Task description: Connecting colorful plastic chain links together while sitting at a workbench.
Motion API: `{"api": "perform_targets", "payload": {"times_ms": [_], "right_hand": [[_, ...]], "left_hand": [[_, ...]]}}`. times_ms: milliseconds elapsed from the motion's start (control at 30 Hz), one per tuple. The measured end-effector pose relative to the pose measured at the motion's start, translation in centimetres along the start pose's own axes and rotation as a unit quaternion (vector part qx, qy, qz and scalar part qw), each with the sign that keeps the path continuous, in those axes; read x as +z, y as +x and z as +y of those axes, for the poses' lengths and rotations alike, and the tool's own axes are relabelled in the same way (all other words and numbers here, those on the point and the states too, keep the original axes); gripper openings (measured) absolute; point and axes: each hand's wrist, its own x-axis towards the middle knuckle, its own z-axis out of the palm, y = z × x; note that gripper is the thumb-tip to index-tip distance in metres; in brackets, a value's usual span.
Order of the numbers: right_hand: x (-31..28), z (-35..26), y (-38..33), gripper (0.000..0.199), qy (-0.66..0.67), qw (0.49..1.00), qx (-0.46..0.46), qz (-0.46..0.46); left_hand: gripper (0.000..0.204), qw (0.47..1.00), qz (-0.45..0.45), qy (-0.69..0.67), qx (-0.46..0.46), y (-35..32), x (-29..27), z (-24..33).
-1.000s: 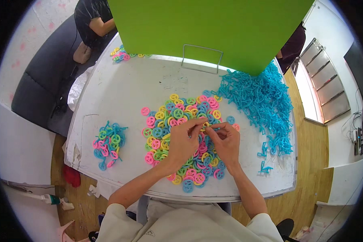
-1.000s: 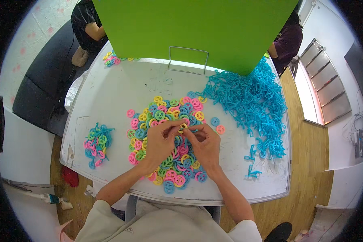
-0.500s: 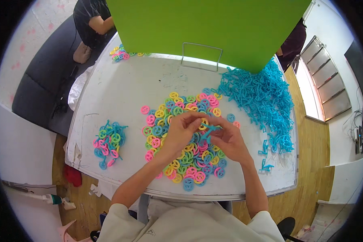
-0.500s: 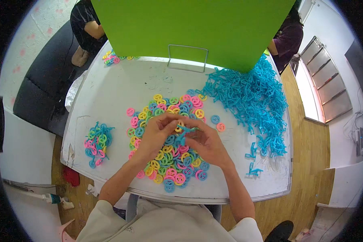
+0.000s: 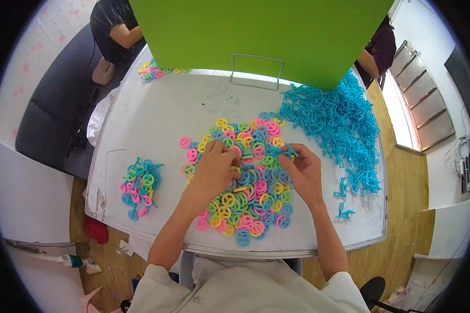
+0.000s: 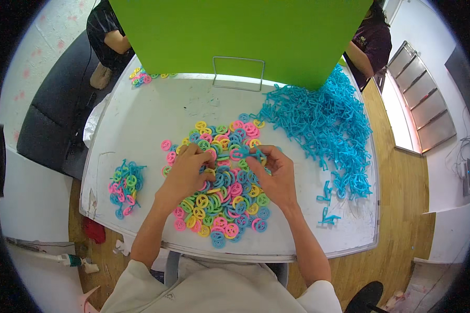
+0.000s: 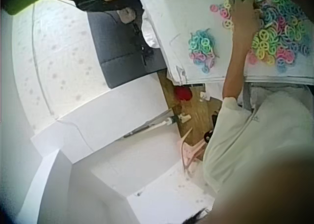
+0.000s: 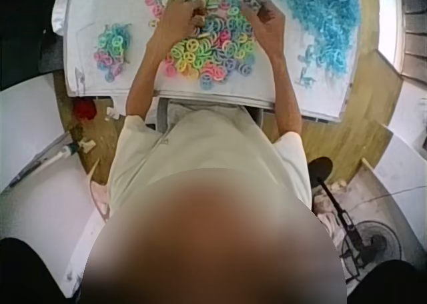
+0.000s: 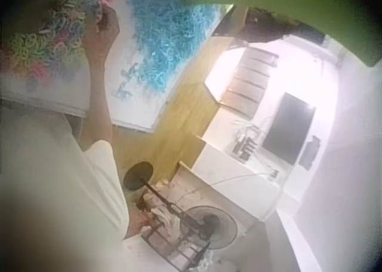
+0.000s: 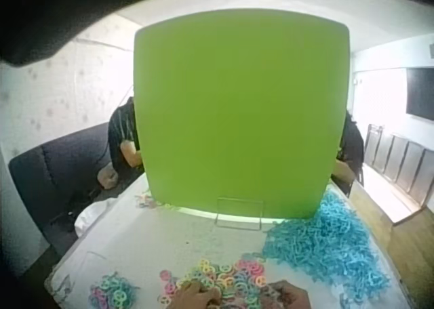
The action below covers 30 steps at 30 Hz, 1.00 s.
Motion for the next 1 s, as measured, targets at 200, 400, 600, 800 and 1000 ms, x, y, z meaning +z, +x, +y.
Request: {"api": "perform_targets", "payload": {"times_ms": [200,400,600,800,1000], "right_hand": [[0.0,0.4,-0.1,0.015,-0.093,0.996,-0.005,-0.011],[0.4,0.3,-0.5,0.015,-0.147,0.988,-0.038,-0.03],[0.2,-0.3,-0.4,0.014,-0.154,0.986,-0.055,-0.042],[-0.1,-0.3,-0.4,0.013,-0.166,0.982,-0.061,-0.065],[0.2,-0.4,-0.5,0.012,-0.154,0.983,-0.073,-0.074]], "left_hand": [[0.016,0.946,0.031,-0.294,-0.135,1.6,-0.6,2.6],[0.014,0.885,-0.001,-0.44,-0.151,1.4,0.6,2.9],[0.017,0.845,-0.06,-0.507,-0.156,1.3,1.1,2.5],[0.015,0.819,-0.068,-0.536,-0.195,1.3,0.8,2.9],[0.008,0.842,0.006,-0.515,-0.16,1.2,2.2,2.5]]}}
